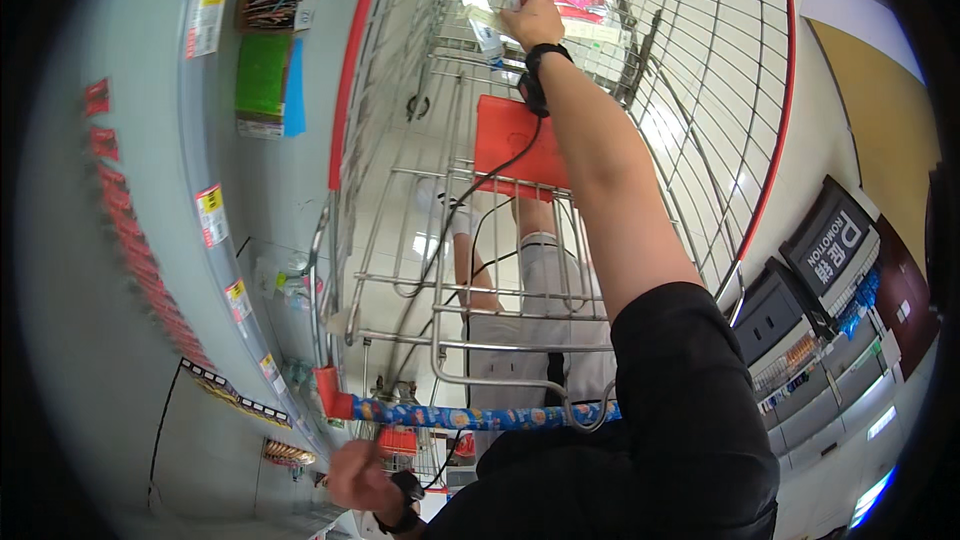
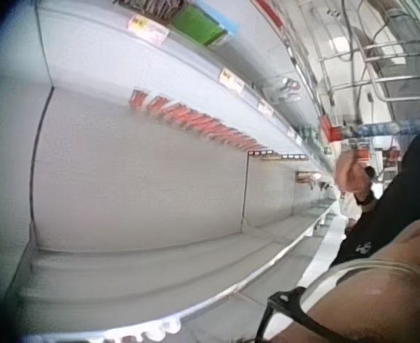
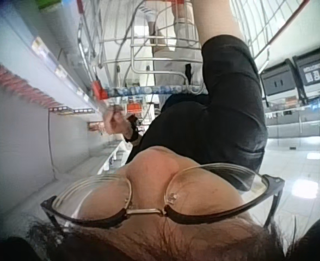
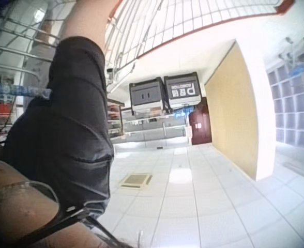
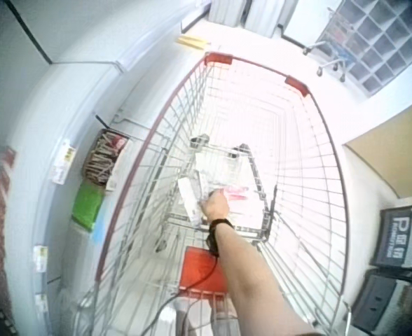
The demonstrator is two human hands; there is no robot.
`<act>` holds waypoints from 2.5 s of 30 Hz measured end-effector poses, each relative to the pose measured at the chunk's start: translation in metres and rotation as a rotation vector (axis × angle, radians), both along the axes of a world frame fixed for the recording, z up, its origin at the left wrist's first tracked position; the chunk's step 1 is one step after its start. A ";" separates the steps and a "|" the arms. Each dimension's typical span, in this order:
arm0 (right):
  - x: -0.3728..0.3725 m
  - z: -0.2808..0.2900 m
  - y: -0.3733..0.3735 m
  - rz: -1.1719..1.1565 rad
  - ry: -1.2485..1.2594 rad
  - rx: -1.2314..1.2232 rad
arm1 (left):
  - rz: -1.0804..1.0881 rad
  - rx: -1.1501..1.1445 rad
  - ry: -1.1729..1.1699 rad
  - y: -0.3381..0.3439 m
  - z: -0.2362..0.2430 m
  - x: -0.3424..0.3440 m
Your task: The person selects various office and stationery items from store shelves by hand and places them into a shopping cart, before pushing the cart toward a disposal bin and throwing one item away.
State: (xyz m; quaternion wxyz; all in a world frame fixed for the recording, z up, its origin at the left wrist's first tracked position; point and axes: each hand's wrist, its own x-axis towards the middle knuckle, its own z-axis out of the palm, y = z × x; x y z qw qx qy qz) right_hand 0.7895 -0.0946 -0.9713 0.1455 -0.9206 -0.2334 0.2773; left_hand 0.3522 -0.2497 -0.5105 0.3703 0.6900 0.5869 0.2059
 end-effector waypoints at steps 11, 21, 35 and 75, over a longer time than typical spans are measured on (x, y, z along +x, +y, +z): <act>0.031 0.072 -0.039 0.269 0.299 0.015 | -0.234 -0.220 0.010 -0.008 -0.001 -0.007; 0.001 0.385 -0.161 0.012 0.493 0.591 | -0.512 -0.103 -0.187 -0.016 0.035 -0.039; -0.123 0.576 -0.101 -0.159 0.486 1.458 | -0.081 0.035 -0.330 0.098 -0.056 -0.080; -0.554 0.927 0.074 1.746 0.163 0.614 | -0.380 0.051 -0.317 -0.119 0.157 -0.306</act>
